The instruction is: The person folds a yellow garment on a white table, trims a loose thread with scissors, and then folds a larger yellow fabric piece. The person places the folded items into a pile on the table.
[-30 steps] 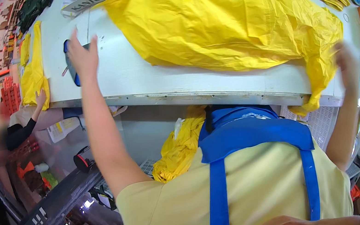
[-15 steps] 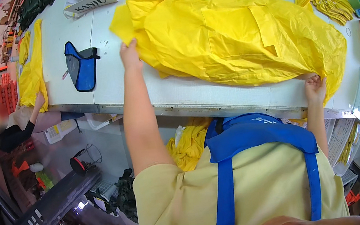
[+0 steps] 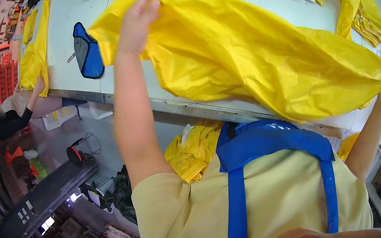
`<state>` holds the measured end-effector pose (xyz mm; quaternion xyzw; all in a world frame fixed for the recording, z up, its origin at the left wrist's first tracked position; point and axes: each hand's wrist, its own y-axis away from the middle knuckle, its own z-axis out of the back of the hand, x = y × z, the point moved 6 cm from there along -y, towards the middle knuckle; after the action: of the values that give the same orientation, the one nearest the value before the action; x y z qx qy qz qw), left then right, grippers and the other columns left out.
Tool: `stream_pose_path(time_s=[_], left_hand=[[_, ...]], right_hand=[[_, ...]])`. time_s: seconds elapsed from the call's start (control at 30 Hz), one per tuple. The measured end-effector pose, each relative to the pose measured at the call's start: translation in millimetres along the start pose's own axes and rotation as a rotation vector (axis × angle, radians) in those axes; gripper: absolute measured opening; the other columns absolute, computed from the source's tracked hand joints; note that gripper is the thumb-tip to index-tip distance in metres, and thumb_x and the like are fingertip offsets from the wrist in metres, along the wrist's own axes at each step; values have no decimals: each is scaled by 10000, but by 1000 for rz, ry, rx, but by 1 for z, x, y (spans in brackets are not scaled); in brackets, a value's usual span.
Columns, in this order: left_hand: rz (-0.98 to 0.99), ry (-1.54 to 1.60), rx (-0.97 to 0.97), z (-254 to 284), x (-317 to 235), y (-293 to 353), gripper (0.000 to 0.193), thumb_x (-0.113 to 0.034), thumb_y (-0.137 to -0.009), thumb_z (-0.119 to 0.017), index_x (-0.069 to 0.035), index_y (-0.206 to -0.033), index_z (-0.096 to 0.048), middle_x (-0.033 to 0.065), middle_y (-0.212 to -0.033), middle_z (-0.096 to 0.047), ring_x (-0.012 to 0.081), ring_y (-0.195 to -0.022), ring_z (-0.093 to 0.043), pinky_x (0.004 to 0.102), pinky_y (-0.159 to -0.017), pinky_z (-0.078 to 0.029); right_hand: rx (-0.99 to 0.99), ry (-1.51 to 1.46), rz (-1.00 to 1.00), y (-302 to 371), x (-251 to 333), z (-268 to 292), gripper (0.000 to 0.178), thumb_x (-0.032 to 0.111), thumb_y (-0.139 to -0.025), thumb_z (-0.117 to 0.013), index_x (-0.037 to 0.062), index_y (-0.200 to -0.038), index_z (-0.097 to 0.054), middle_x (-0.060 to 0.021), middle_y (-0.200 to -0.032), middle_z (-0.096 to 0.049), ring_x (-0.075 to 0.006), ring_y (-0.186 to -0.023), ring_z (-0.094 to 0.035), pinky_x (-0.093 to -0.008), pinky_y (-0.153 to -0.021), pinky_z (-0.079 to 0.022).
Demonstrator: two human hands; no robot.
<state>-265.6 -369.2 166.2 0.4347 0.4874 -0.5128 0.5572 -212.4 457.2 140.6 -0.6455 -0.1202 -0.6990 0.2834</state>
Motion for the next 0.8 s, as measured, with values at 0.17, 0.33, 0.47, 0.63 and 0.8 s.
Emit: stream_pose_path(time_s=[0.17, 0.33, 0.47, 0.63, 0.8], left_hand=[[181, -83, -638, 53, 103, 89, 364, -218, -871, -632, 12, -1145, -562, 93, -1027, -623, 167, -847, -612, 260, -745, -481], [672, -63, -421, 18, 158, 124, 466, -253, -822, -696, 25, -1154, -522, 127, -1042, -601, 175, -887, -590, 294, -750, -495], [699, -90, -245, 5, 168, 93, 401, -190, -835, -666, 27, -1144, -529, 116, -1020, -614, 190, -921, -596, 307, -765, -497], [210, 747, -254, 66, 83, 82, 371, -86, -847, -578, 18, -1199, -526, 153, -1177, -596, 260, -1065, -581, 401, -937, -452], [248, 671, -295, 104, 20, 105, 330, -143, -922, -535, 15, -1211, -516, 154, -1231, -571, 271, -1157, -541, 424, -1003, -409]], right_hand=[[37, -264, -396, 28, -34, -12, 414, 249, -950, -540, -108, -1159, -522, -169, -1178, -582, -308, -1047, -587, -433, -871, -516], [286, -466, -529, 31, -60, -6, 444, 299, -964, -497, -32, -1259, -488, -159, -1286, -530, -312, -1174, -510, -467, -978, -435], [224, -503, -565, 38, -59, -15, 440, 269, -960, -496, -26, -1285, -466, -174, -1316, -505, -325, -1196, -494, -484, -1004, -406], [314, -476, -319, 3, 20, 27, 407, 214, -952, -505, -44, -1264, -476, -193, -1291, -517, -359, -1188, -494, -484, -1010, -402], [108, -329, -229, -8, 70, 49, 403, 240, -990, -393, -58, -1249, -471, -198, -1268, -528, -337, -1169, -515, -455, -1016, -407]])
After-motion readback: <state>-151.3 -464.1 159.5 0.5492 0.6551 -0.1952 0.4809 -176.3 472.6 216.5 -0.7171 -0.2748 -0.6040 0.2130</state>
